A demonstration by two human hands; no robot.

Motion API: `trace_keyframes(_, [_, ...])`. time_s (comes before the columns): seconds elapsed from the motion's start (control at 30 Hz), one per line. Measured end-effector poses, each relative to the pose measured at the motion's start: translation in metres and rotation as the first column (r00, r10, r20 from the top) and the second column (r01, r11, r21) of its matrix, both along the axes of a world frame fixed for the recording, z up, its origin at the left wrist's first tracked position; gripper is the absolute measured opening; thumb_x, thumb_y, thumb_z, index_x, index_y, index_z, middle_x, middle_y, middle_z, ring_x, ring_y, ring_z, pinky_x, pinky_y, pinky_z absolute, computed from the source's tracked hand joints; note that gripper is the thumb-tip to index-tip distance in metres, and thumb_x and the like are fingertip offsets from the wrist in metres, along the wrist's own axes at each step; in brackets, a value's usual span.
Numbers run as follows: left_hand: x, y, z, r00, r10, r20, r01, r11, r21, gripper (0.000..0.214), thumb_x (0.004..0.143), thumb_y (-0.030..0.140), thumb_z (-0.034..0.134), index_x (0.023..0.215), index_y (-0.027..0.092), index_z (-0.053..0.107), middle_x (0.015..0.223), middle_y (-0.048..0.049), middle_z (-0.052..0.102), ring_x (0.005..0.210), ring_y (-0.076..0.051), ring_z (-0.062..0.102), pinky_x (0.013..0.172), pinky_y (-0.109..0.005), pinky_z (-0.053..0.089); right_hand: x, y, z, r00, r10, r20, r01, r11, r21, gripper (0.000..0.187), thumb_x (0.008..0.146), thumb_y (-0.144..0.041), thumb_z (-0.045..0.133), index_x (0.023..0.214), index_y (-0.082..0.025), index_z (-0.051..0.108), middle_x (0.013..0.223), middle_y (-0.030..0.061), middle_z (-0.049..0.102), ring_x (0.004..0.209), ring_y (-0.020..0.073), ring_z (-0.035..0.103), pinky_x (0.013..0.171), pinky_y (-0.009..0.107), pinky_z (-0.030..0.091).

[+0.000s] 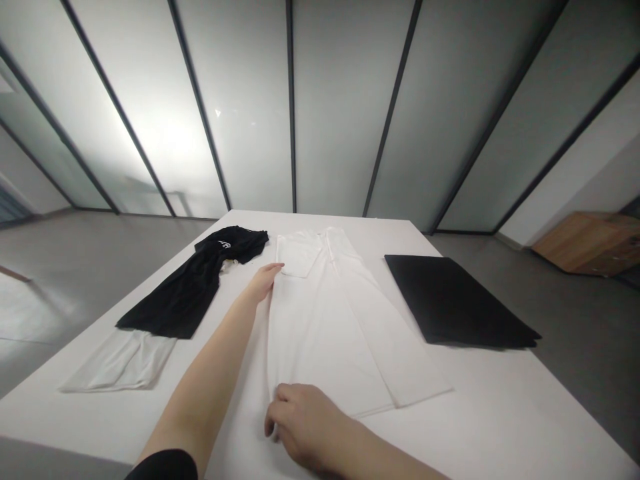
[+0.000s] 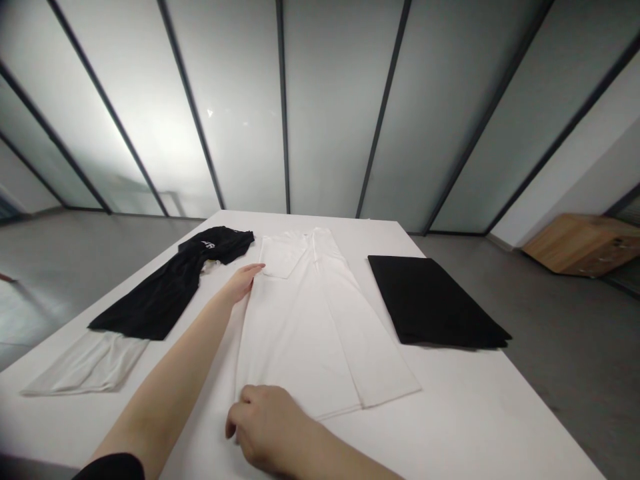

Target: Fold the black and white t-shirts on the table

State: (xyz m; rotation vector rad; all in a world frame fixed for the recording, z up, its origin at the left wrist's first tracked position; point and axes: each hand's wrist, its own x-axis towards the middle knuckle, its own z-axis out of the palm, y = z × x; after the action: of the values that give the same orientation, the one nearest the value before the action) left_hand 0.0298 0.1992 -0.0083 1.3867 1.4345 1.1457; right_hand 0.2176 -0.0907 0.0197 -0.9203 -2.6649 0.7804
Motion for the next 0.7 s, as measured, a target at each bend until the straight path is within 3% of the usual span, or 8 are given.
trace_keyframes(0.23, [-0.004, 0.005, -0.004, 0.997, 0.070, -0.008, -0.071, 0.986, -0.151, 0.034, 0.087, 0.045, 0.075, 0.101, 0.015, 0.080, 0.089, -0.0127, 0.081, 0.086, -0.028, 0.078, 0.077, -0.036, 0.061, 0.007, -0.002, 0.008, 0.994, 0.106, -0.008, -0.106, 0.993, 0.053, 0.020, 0.095, -0.018, 0.056, 0.084, -0.021, 0.072, 0.083, 0.0004, 0.069, 0.072, 0.0150, 0.059, 0.068, 0.026, 0.042])
trace_keyframes(0.33, [-0.016, 0.007, -0.004, 0.983, 0.132, -0.126, -0.154, 0.969, -0.192, 0.029, 0.083, 0.043, 0.077, 0.092, 0.016, 0.080, 0.077, -0.0101, 0.077, 0.083, -0.031, 0.077, 0.070, -0.037, 0.059, 0.006, -0.006, 0.005, 0.997, 0.066, -0.025, -0.065, 0.996, 0.061, 0.020, 0.096, -0.037, 0.064, 0.084, -0.021, 0.070, 0.084, 0.0004, 0.071, 0.073, 0.0159, 0.061, 0.067, 0.026, 0.041])
trace_keyframes(0.4, [-0.026, 0.009, -0.001, 0.964, 0.158, -0.214, -0.202, 0.958, -0.203, 0.027, 0.079, 0.044, 0.079, 0.084, 0.017, 0.079, 0.070, -0.0100, 0.073, 0.082, -0.034, 0.075, 0.069, -0.040, 0.056, 0.006, -0.008, 0.003, 1.000, 0.023, -0.004, -0.023, 0.999, 0.025, 0.023, 0.092, -0.044, 0.070, 0.087, -0.022, 0.070, 0.085, 0.0005, 0.074, 0.073, 0.0164, 0.063, 0.066, 0.026, 0.041])
trace_keyframes(0.5, [-0.042, 0.008, 0.003, 0.936, 0.160, -0.315, -0.229, 0.953, -0.197, 0.025, 0.076, 0.045, 0.080, 0.074, 0.020, 0.076, 0.061, -0.0092, 0.067, 0.078, -0.036, 0.074, 0.067, -0.040, 0.054, 0.009, -0.011, 0.006, 1.000, 0.006, 0.023, -0.005, 0.998, -0.059, 0.014, 0.091, -0.031, 0.067, 0.100, -0.024, 0.074, 0.093, 0.0009, 0.080, 0.077, 0.0172, 0.070, 0.069, 0.025, 0.044])
trace_keyframes(0.6, [-0.050, 0.004, 0.007, 0.924, 0.142, -0.356, -0.216, 0.960, -0.177, 0.022, 0.074, 0.042, 0.081, 0.070, 0.023, 0.071, 0.055, -0.0050, 0.061, 0.068, -0.030, 0.070, 0.061, -0.035, 0.051, 0.013, -0.010, 0.009, 0.995, 0.074, -0.069, -0.085, 0.982, -0.169, 0.037, 0.090, -0.021, 0.062, 0.124, -0.030, 0.075, 0.110, -0.0001, 0.082, 0.097, 0.0184, 0.075, 0.086, 0.024, 0.050])
trace_keyframes(0.7, [-0.046, -0.002, 0.007, 0.934, 0.127, -0.334, -0.189, 0.969, -0.159, 0.020, 0.073, 0.038, 0.081, 0.085, 0.023, 0.074, 0.056, -0.0004, 0.060, 0.063, -0.024, 0.066, 0.058, -0.031, 0.049, 0.017, -0.008, 0.009, 0.986, 0.101, -0.130, -0.132, 0.958, -0.256, 0.045, 0.088, -0.017, 0.059, 0.126, -0.031, 0.078, 0.112, -0.0013, 0.083, 0.100, 0.0175, 0.076, 0.095, 0.024, 0.051])
